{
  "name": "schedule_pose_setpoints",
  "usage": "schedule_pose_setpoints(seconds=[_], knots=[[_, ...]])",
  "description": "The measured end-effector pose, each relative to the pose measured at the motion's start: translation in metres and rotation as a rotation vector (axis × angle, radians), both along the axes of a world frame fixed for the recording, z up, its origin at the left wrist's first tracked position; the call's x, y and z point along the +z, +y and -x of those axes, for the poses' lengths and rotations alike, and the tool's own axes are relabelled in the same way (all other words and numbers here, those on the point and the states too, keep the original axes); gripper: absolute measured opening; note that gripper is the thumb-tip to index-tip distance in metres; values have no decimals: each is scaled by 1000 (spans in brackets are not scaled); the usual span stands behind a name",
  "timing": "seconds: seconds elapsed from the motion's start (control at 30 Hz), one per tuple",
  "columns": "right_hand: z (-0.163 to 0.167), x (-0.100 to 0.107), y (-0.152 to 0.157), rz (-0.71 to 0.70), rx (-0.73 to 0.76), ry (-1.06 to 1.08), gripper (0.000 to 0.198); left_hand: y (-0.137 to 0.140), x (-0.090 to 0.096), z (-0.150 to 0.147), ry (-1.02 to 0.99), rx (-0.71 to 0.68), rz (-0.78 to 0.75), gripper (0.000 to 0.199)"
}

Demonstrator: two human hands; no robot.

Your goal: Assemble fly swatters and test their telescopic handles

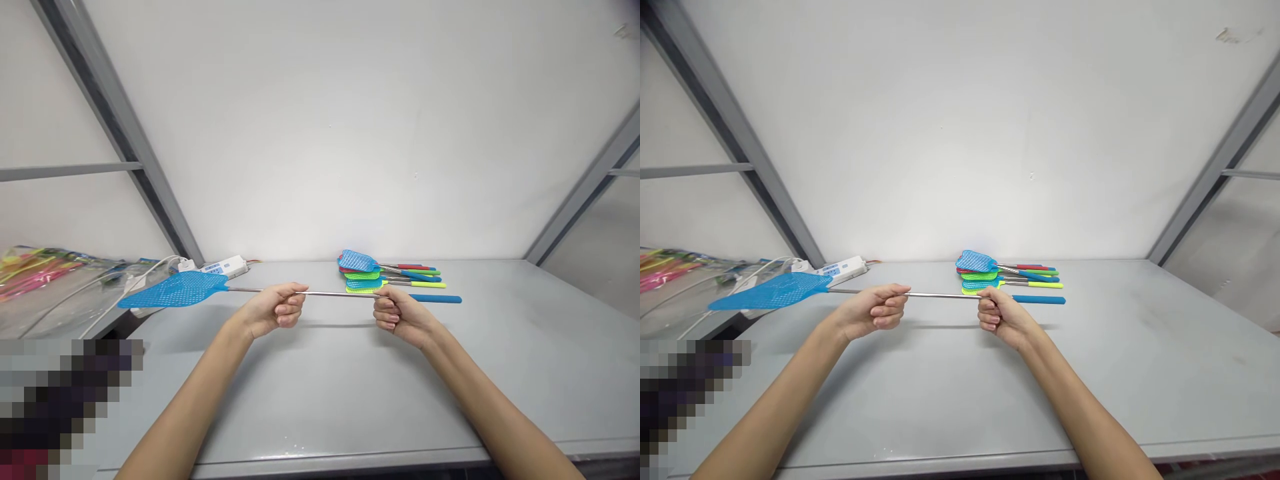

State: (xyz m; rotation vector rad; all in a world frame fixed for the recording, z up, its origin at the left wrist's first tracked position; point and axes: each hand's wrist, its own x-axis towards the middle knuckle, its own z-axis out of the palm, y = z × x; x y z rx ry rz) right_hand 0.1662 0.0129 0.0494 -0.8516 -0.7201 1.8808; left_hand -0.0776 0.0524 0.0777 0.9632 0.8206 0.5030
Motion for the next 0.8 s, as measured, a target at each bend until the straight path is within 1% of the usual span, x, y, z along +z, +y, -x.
schedule_pose_setpoints(seconds=[0.1, 0.27, 0.4, 0.5, 0.63, 0.7, 0.8], knots=[[-1, 0, 0, 2, 3, -7, 35, 1, 0, 3, 10, -7, -1, 33], [2, -2, 1, -42, -10, 11, 35, 5, -6, 4, 3, 14, -22, 33], [9, -11, 2, 9, -13, 68, 33, 5, -13, -3, -14, 60, -13, 34], [16, -18, 1, 40, -18, 126, 34, 1, -15, -10, -32, 56, -18, 35], [23, -23, -2, 48, -8, 168, 34, -8, -17, -20, -15, 29, -71, 34], [26, -24, -3, 46, -2, 179, 34, -12, -20, -25, 1, 10, -115, 34], [28, -26, -4, 34, -3, 188, 35, -13, -27, -30, -17, 24, -166, 35]])
